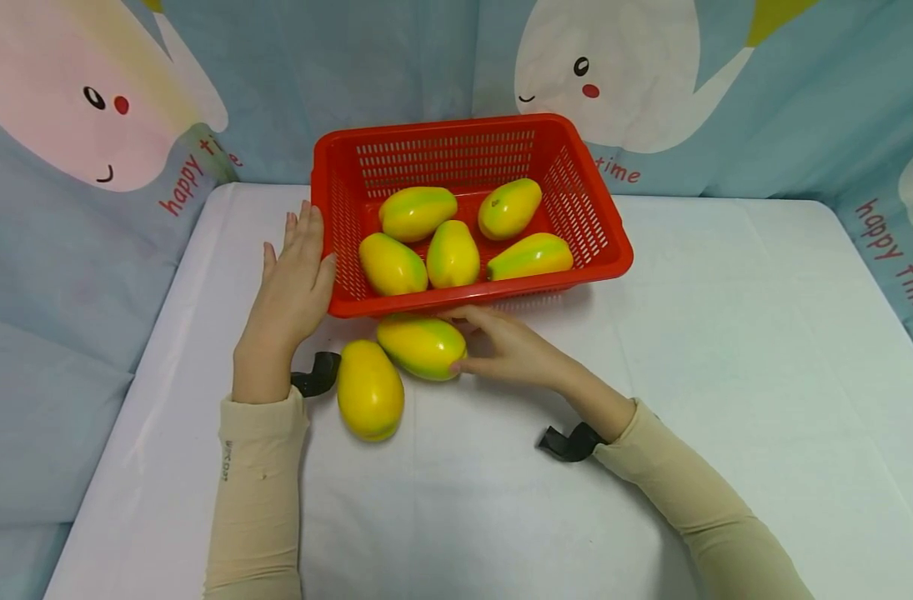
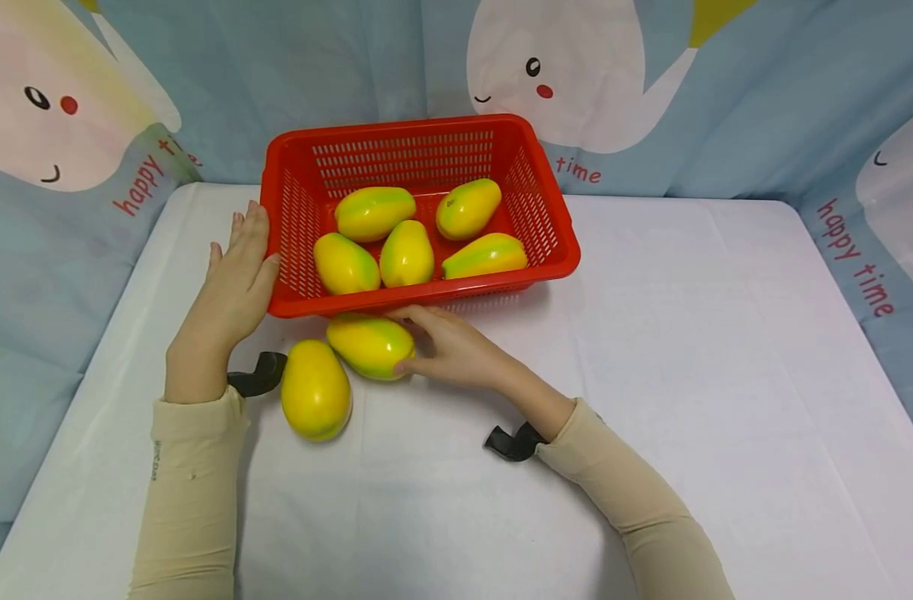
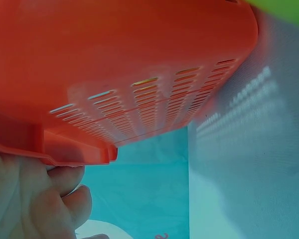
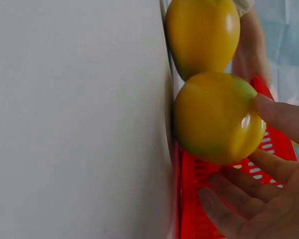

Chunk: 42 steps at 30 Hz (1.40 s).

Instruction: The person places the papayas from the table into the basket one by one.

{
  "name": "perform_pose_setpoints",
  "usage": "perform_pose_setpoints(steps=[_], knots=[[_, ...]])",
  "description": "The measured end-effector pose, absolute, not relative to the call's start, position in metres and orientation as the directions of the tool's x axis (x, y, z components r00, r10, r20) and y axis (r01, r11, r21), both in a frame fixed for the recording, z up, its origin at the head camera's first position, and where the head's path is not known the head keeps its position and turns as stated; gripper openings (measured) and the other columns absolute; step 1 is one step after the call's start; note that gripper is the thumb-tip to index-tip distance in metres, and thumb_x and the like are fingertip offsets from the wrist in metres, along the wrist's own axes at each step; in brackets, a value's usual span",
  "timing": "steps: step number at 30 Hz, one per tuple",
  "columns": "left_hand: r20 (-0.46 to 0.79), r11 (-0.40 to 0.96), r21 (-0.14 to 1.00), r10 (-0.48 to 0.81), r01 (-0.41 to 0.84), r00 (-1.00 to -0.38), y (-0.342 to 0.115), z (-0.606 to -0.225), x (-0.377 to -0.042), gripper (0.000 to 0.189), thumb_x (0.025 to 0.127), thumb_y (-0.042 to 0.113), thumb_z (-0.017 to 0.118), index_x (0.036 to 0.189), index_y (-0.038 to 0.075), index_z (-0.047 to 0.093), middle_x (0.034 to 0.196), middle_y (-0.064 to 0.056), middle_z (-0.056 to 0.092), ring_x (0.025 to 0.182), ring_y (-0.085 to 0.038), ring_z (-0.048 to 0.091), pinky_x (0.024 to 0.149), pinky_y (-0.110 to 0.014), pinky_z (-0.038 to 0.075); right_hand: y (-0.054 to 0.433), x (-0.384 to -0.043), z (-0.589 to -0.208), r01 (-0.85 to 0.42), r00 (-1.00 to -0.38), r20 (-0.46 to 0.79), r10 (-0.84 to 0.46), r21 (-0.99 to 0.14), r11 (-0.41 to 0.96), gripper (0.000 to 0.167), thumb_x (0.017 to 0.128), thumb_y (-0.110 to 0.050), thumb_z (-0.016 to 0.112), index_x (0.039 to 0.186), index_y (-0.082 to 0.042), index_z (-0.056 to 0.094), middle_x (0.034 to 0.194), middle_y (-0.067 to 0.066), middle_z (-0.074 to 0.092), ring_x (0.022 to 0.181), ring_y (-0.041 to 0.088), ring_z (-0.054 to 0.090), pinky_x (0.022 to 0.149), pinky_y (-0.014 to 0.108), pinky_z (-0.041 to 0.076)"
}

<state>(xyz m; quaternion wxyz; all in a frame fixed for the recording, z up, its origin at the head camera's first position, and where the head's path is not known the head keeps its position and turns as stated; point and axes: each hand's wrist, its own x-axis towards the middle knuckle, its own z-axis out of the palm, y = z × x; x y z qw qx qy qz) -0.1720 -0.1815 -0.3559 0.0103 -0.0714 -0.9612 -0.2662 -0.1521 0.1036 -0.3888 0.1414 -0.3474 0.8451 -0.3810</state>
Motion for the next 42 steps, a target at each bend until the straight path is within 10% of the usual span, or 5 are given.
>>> perform_pose_setpoints(steps=[42], knots=[[0.055,0.852,0.505,0.128,0.139,-0.99,-0.1813,-0.3554,-0.1722,0.061,0.101,0.028,0.028,0.151,0.007,0.002,0.157,-0.005,-0.002,0.143,-0.023,-0.007,0.109,-0.056,-0.008,0.1016,-0.1519,-0.3901,-0.478,-0.719,0.043,-0.694,-0.755,0.448,0.058,0.081,-0.027,0.075,0.132,-0.011,0.053,0.122,0.003,0.058,0.108,0.015,0.053,0.099,0.037,0.039]])
